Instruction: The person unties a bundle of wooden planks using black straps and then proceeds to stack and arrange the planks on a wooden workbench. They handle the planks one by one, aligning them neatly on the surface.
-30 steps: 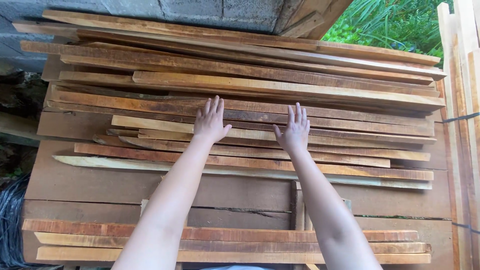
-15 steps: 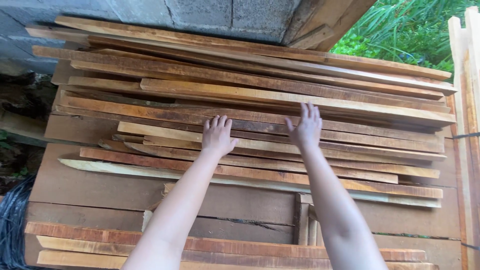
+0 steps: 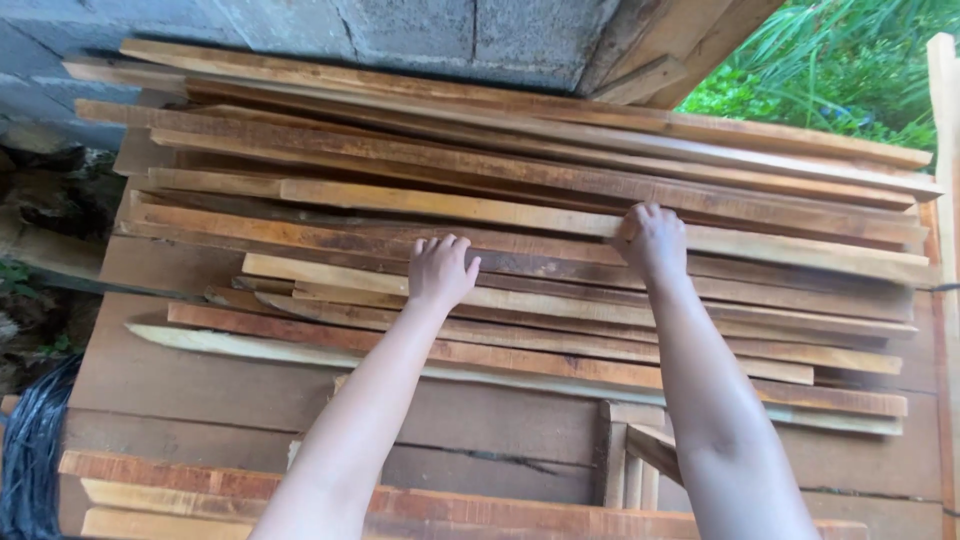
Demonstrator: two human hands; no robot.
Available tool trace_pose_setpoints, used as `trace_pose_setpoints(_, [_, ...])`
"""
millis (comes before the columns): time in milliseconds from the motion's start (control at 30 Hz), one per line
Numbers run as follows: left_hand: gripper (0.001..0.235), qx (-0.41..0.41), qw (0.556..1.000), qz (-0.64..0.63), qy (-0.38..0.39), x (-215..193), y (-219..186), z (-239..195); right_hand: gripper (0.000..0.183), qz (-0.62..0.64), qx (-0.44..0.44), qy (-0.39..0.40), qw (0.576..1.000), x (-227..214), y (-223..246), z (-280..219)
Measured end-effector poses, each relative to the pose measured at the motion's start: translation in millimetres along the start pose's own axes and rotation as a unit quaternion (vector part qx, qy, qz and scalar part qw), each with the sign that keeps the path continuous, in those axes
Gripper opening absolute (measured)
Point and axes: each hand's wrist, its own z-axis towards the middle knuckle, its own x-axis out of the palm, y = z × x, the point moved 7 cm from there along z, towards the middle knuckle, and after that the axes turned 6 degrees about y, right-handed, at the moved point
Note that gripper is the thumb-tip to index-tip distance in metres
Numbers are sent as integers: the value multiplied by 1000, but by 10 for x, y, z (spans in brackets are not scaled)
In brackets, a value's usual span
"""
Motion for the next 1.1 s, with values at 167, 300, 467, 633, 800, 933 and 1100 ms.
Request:
trace_pose_setpoints(167, [61, 44, 991, 30, -123, -662, -208, 1, 55, 167, -48, 12, 985, -683, 398, -243])
trace_pose_setpoints(300, [64, 63, 972, 89, -208, -1153, -331, -213, 53, 244, -67, -7, 967, -1254, 543, -371])
trace_pose_setpoints(467, [63, 129, 946, 125, -269, -1771, -682, -357, 55, 214, -81, -34, 973, -2089, 647, -734])
trace_pose_setpoints(633, [69, 175, 974, 143, -9, -2236, -1209, -943, 56, 132, -88, -4, 987, -2662, 896, -1436])
trace_pose_setpoints(800, [56, 129, 952, 13, 276, -2425, -1382, -1930, 59, 278, -82, 270, 918, -3248, 1286, -2314])
trace_pose_setpoints(933, [55, 102, 936, -41, 334, -2279, -1392, -2638, 53, 318, -126, 353, 871, -3213, 1450, -2927])
trace_pose_setpoints(1100, [55, 105, 938, -27, 328, -2050, -1376, -3138, 48, 294, -110, 459, 831, -3066, 1647, -3456])
